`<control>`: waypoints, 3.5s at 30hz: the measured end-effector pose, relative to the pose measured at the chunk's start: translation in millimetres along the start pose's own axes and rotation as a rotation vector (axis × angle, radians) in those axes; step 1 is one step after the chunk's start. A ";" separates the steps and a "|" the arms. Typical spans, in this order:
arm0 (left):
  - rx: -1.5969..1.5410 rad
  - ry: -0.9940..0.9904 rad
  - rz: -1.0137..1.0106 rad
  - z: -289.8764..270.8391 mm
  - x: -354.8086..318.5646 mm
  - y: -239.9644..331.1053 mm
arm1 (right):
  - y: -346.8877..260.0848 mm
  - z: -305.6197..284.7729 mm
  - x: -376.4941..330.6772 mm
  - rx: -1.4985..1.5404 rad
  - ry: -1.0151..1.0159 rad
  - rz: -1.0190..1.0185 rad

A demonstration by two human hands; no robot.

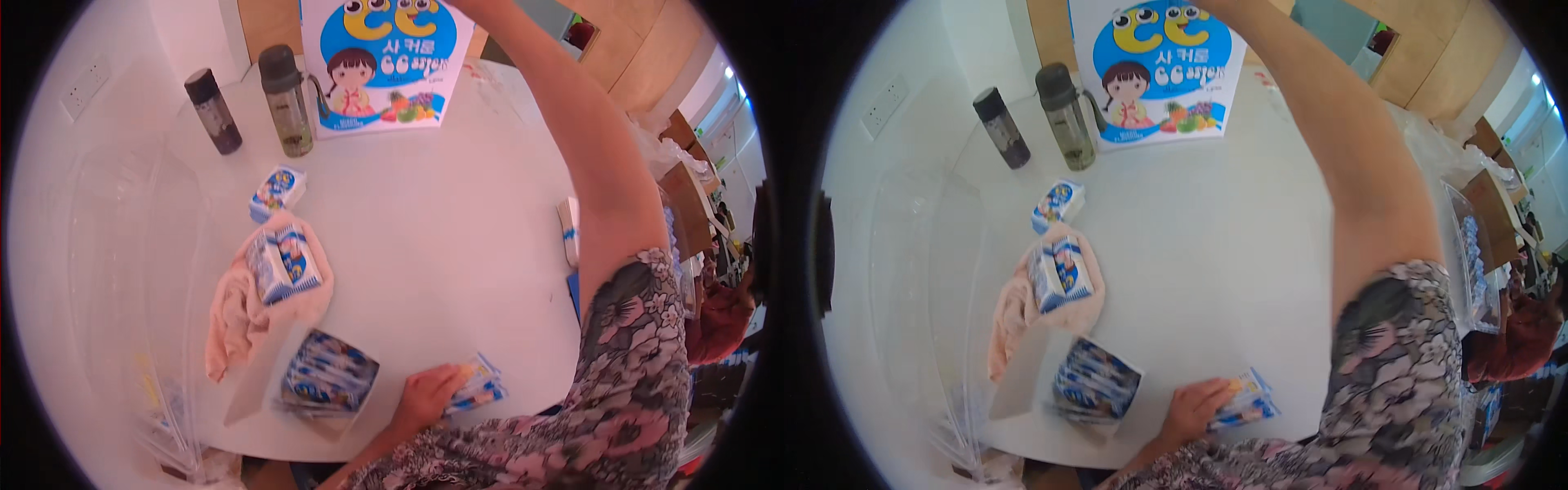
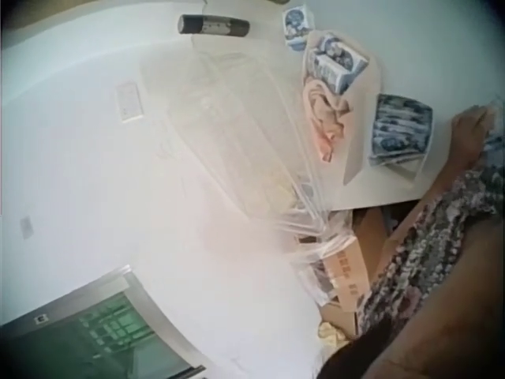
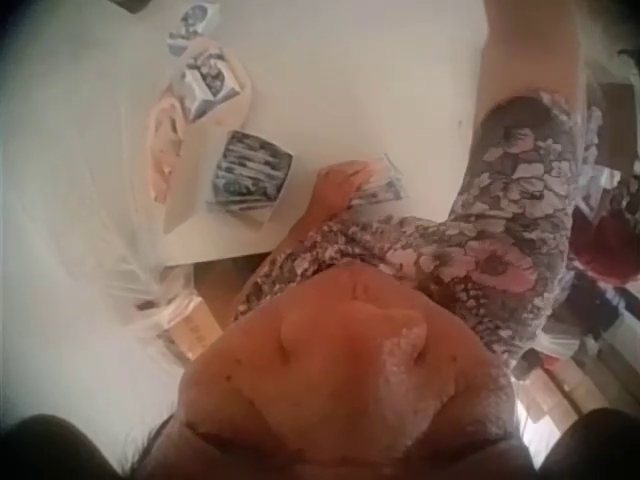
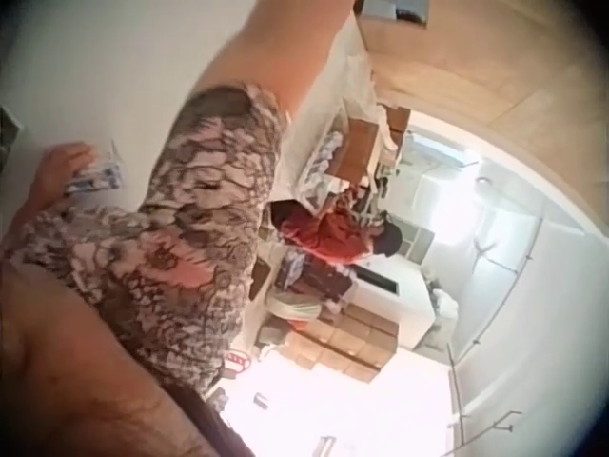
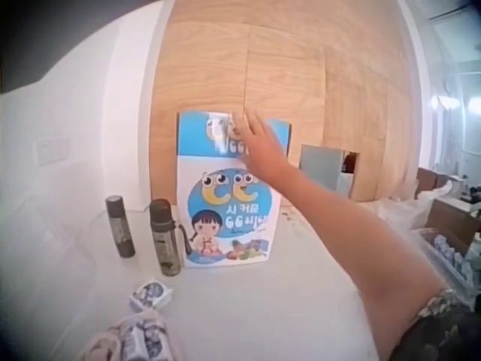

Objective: Packing small product sachets and items into cardboard boxes at a workstation.

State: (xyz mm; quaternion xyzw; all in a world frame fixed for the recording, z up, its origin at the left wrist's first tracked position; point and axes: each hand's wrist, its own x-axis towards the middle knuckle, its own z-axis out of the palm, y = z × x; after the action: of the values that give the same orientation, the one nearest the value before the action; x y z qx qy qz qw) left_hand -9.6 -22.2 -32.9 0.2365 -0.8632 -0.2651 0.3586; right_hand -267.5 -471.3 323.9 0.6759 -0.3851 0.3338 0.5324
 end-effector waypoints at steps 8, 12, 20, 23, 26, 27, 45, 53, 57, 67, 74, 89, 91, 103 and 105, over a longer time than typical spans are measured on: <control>-0.180 0.076 -0.206 -33.4 1.6 18.5 | -154.8 -299.4 -199.9 1.494 -1.448 0.151; -0.133 0.054 -0.199 -19.4 18.8 13.9 | -185.1 -386.0 -261.1 1.417 -1.408 0.293; -0.024 -0.028 -0.182 0.0 19.2 18.9 | -226.7 -423.2 -328.3 1.131 -0.883 0.526; 0.008 -0.069 -0.335 -8.2 17.5 16.8 | -219.7 -467.3 -340.4 0.908 -0.603 0.590; 0.019 -0.023 -0.284 -15.0 14.0 2.7 | -186.2 -538.5 -381.0 0.673 -0.398 0.768; 0.042 -0.031 -0.255 -14.1 16.4 0.7 | -173.9 -573.5 -405.6 0.510 -0.400 0.895; -0.378 -0.600 0.190 161.6 121.0 128.7 | -156.6 -902.7 -706.1 -0.166 -1.261 2.283; -0.312 -0.760 0.481 197.9 142.4 167.1 | -101.6 -1103.9 -808.7 -1.381 -1.356 1.789; -0.255 -0.772 0.651 211.5 148.8 165.2 | -90.6 -1142.1 -862.8 -1.278 -1.310 1.977; -0.110 -1.008 0.580 198.8 160.4 174.0 | -74.1 -1154.0 -946.5 -0.874 -1.659 2.097; -0.172 -1.059 0.548 205.7 159.5 165.4 | -72.8 -1169.7 -903.3 -0.925 -1.537 2.172; -0.202 -1.151 0.587 192.9 163.5 156.5 | -163.1 -967.1 -779.8 -0.468 -1.631 2.131; -0.165 -1.165 0.491 188.4 157.9 151.3 | -174.3 -943.7 -751.5 -0.305 -1.571 2.144; -0.249 -0.998 0.486 196.3 143.5 126.9 | -185.4 -1224.5 -949.0 -0.864 0.213 2.387; -0.019 -1.100 0.521 196.4 157.6 164.7 | -278.2 -1022.2 -981.1 -0.791 0.306 2.809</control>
State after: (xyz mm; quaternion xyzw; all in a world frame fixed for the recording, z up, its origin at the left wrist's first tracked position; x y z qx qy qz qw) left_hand -291.1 63.2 29.9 -0.1574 -0.9490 -0.2598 -0.0849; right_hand -537.4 727.2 -435.0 -0.4743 -0.7177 0.5082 -0.0416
